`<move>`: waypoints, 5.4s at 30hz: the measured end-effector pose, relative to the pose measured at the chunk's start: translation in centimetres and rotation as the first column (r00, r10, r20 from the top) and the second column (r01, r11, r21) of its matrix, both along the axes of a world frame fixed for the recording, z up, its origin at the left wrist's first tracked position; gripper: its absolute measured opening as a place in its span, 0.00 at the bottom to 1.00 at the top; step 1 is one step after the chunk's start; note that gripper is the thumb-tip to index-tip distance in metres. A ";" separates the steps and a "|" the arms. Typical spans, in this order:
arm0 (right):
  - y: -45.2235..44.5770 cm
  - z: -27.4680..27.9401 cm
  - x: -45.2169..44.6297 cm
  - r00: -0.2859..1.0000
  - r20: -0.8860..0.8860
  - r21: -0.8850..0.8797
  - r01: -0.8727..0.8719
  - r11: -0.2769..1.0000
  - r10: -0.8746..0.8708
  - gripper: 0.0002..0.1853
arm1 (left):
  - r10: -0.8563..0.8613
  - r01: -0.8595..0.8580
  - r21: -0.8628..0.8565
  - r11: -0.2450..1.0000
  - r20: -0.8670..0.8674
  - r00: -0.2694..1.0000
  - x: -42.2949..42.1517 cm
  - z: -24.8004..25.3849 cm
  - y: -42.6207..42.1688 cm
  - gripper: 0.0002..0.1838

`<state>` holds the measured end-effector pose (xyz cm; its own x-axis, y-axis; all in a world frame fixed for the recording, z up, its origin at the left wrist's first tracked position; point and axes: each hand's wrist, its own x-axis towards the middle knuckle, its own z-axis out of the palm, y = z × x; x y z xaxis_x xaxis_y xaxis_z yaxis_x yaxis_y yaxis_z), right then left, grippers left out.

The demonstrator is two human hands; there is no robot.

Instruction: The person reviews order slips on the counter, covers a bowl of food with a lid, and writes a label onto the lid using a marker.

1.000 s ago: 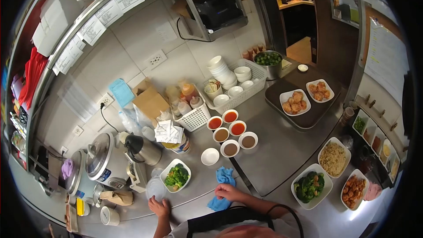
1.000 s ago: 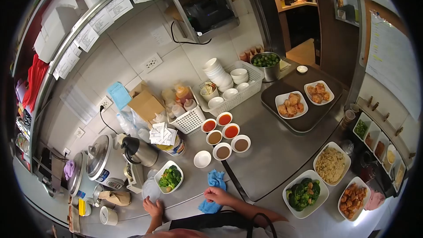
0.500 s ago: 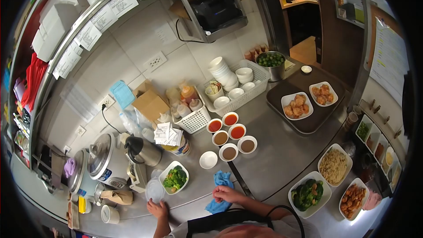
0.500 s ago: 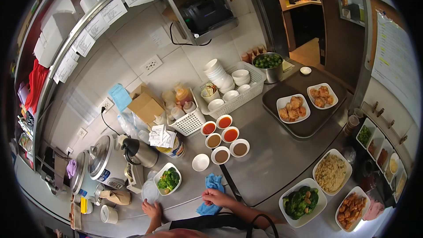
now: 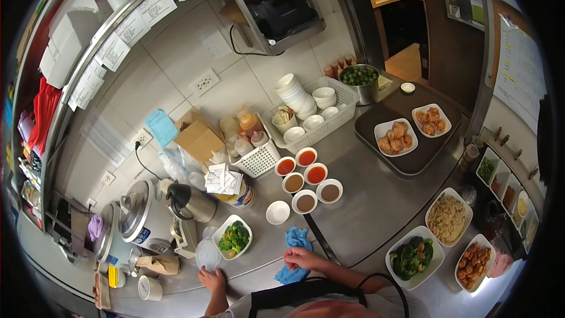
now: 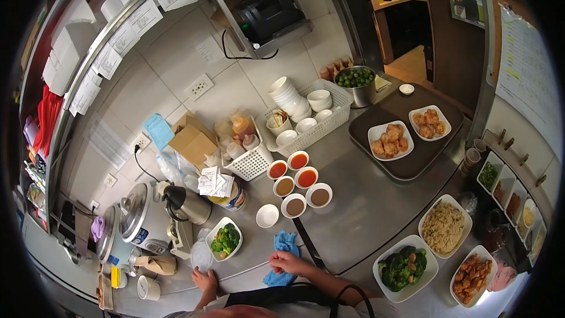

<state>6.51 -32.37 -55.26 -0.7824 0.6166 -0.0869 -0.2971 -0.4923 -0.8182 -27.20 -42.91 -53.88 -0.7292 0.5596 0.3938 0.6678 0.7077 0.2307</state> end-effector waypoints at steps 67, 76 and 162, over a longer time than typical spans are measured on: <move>0.6 -0.1 0.0 0.998 0.063 -0.045 0.019 0.999 -0.016 0.08 | -0.331 0.093 0.582 -0.808 -0.317 -0.889 32.0 32.8 4.3 0.22; 0.1 1.5 0.5 0.997 0.063 -0.065 0.038 0.997 -0.033 0.07 | 0.224 -0.324 0.857 -0.401 -0.251 -0.942 33.7 31.5 3.8 0.27; 0.5 1.1 0.5 1.000 -0.002 -0.085 -0.008 0.996 0.008 0.08 | -0.132 -0.123 0.925 -0.361 -0.181 -0.975 32.7 29.8 5.1 0.29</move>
